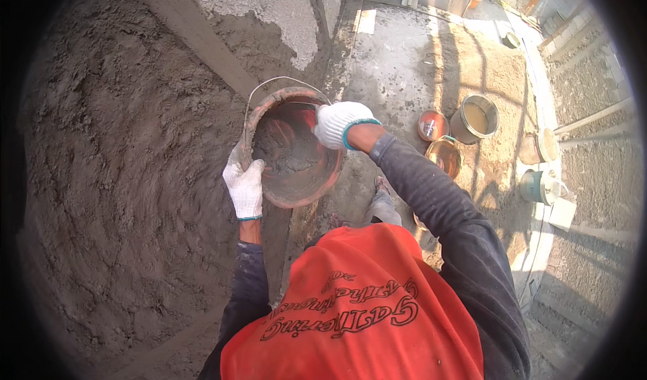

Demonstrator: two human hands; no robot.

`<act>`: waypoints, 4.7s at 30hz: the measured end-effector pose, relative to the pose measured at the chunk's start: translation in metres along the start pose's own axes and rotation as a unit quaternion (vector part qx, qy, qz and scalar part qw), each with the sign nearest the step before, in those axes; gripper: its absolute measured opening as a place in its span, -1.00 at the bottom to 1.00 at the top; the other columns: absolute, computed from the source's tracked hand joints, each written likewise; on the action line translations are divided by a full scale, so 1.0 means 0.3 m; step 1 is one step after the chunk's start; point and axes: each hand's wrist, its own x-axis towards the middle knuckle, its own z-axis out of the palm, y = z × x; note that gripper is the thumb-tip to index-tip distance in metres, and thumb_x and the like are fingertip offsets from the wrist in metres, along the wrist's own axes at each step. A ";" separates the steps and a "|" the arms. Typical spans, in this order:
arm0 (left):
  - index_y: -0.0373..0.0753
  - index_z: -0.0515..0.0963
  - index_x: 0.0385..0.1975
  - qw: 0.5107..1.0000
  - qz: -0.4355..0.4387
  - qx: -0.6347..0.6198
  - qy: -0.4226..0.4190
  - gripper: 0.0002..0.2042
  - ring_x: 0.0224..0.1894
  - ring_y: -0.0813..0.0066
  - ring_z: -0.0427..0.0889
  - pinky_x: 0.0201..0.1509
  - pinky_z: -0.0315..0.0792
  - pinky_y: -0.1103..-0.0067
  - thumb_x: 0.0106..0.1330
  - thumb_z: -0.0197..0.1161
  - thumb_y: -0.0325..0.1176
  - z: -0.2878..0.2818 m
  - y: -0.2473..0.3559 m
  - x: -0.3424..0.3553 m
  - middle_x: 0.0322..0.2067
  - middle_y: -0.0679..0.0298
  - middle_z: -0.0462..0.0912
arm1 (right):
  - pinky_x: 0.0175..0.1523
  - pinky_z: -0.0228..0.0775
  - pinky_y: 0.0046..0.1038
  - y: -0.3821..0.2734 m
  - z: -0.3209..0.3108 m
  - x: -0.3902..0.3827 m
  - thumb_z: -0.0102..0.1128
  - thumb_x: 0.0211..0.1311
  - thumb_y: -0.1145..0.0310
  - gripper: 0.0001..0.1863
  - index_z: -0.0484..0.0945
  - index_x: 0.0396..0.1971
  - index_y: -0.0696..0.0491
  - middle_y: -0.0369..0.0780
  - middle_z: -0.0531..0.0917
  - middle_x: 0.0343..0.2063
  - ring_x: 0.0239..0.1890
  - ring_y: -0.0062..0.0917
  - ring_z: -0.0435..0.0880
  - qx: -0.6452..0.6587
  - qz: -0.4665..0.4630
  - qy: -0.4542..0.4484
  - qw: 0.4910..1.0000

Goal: The person scoops wet cement from a bucket with a trowel and applies it to a wall, smoothing the surface. They then mix more cement on the floor using a hoe and scoop it into a bucket.

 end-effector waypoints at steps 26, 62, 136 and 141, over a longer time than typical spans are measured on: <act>-0.45 0.56 0.36 0.995 0.026 -0.012 -0.092 -0.41 0.17 0.43 0.68 0.27 0.55 0.46 0.25 0.32 -0.64 0.016 0.151 0.037 0.20 0.13 0.73 | -0.19 0.65 -0.01 0.054 0.250 -0.132 0.28 0.43 0.14 -0.70 0.58 -0.06 0.05 -0.06 0.78 -0.37 -0.28 -0.07 0.82 -0.040 -0.129 0.130 0.982; -0.49 0.66 0.24 0.976 0.086 0.011 -0.200 -0.45 0.06 0.45 0.75 0.18 0.63 0.46 0.16 0.47 -0.66 0.008 0.377 -0.036 0.04 0.09 0.82 | -0.62 0.51 -0.53 0.155 0.466 -0.217 0.13 0.67 -0.08 -0.53 0.64 0.05 0.07 -0.39 0.58 -0.52 -0.65 -0.67 0.59 0.692 -0.062 -0.209 0.688; -0.40 0.44 0.44 0.971 -0.168 0.162 -0.053 -0.31 0.24 -0.29 0.65 0.35 0.54 0.16 0.26 0.34 -0.32 0.294 -0.226 -0.151 0.19 -0.29 0.67 | -0.25 0.71 0.02 0.285 0.716 -0.058 0.15 0.49 0.19 -0.65 0.54 0.06 0.13 0.11 0.79 -0.28 -0.33 -0.01 0.86 -0.103 -0.084 -0.026 0.991; -0.38 0.49 0.39 0.990 -0.084 0.094 -0.056 -0.38 0.24 -0.23 0.66 0.34 0.54 0.19 0.26 0.29 -0.42 0.240 -0.063 -0.128 0.20 -0.26 0.67 | -0.39 0.64 -0.04 0.260 0.422 0.058 0.12 0.51 0.26 -0.74 0.54 -0.04 0.13 0.03 0.77 -0.38 -0.42 -0.05 0.83 -0.117 0.051 0.220 0.967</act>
